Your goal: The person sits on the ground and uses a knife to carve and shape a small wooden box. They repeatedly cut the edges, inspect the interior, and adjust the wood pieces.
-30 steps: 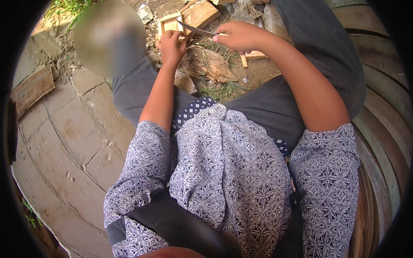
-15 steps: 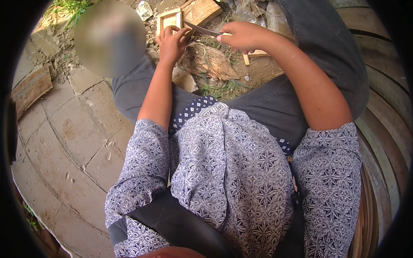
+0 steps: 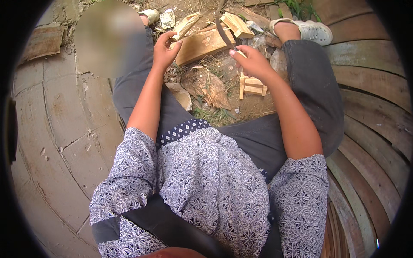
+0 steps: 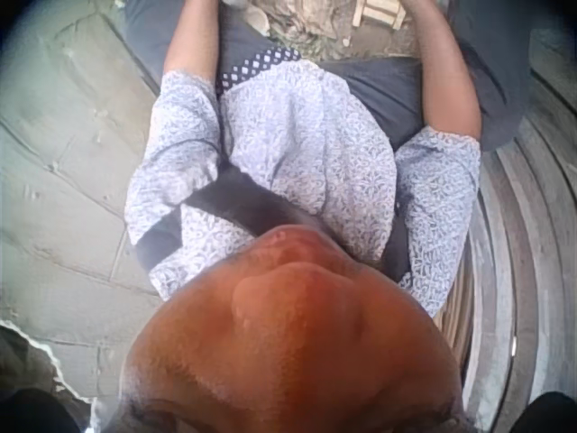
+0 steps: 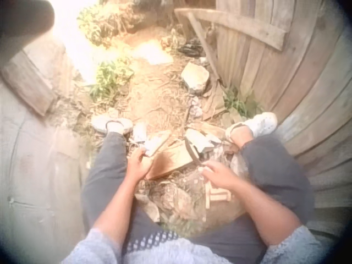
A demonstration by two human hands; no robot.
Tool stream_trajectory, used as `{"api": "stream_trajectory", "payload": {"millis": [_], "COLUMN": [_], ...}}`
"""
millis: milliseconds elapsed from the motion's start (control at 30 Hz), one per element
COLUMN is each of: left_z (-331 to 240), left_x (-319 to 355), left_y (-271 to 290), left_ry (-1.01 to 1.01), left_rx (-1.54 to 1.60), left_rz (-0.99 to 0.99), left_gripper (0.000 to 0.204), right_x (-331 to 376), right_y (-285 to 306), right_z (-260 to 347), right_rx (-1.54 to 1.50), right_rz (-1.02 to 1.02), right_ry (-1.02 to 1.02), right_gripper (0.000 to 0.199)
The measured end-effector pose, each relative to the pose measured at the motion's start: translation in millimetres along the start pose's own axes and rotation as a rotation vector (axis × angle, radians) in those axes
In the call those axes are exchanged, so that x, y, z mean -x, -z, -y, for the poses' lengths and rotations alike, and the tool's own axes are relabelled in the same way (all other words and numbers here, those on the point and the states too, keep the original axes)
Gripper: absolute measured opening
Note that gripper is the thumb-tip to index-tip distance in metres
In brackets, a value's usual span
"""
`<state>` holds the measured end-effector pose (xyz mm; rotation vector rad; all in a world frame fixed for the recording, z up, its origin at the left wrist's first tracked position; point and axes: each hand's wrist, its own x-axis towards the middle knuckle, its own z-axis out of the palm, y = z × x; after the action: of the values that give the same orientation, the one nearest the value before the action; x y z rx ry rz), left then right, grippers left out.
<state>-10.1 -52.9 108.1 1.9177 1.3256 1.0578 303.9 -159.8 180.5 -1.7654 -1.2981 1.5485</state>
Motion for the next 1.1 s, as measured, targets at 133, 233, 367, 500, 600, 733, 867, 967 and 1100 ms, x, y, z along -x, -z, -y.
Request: {"api": "stream_trajectory", "payload": {"millis": [133, 233, 367, 500, 600, 733, 867, 967, 1100], "left_z": [-49.2, -73.0, -102.6, -125.3, -137.0, -153.1, -159.7, -166.5, -181.5], "left_x": [-26.5, -34.8, -37.8, -37.1, -34.4, -37.5, -33.8, -34.7, -34.2], "left_y": [15.8, 35.5, 52.7, 57.8, 66.1, 89.0, 107.3, 107.0, 111.3], "left_ry": [-0.160, -0.161, -0.195, -0.250, -0.316, -0.575, -0.584, -0.481, -0.554], "left_rx": [0.166, 0.356, 0.537, 0.638, 0.668, 0.307, 0.040, 0.273, 0.092], "left_rz": [0.039, 0.109, 0.199, 0.171, 0.141, 0.089, 0.081, 0.127, 0.081], "left_gripper": [0.033, 0.038, 0.041, 0.037, 0.035, 0.036, 0.038, 0.040, 0.037], "right_x": [-34.2, -31.7, -14.9, -3.5, -0.1, 1.7, -0.4, -0.5, -0.2], "right_y": [13.8, 12.7, 9.6, 5.3, 3.8, 3.2, 7.2, 8.8, 9.3], "right_z": [14.7, 55.0, 91.2, 110.0, 116.8, 120.2, 119.4, 116.0, 112.3], "right_rx": [-0.360, -0.531, -0.625, -0.637, -0.667, -0.738, -0.749, -0.736, -0.698], "right_rz": [-0.098, -0.080, -0.008, 0.023, 0.033, 0.021, 0.073, 0.093, 0.110], "right_ry": [0.126, 0.274, 0.433, 0.544, 0.593, 0.611, 0.626, 0.641, 0.629], "right_gripper": [0.054, 0.068, 0.078, 0.073, 0.068, 0.059, 0.055, 0.060, 0.070]}}
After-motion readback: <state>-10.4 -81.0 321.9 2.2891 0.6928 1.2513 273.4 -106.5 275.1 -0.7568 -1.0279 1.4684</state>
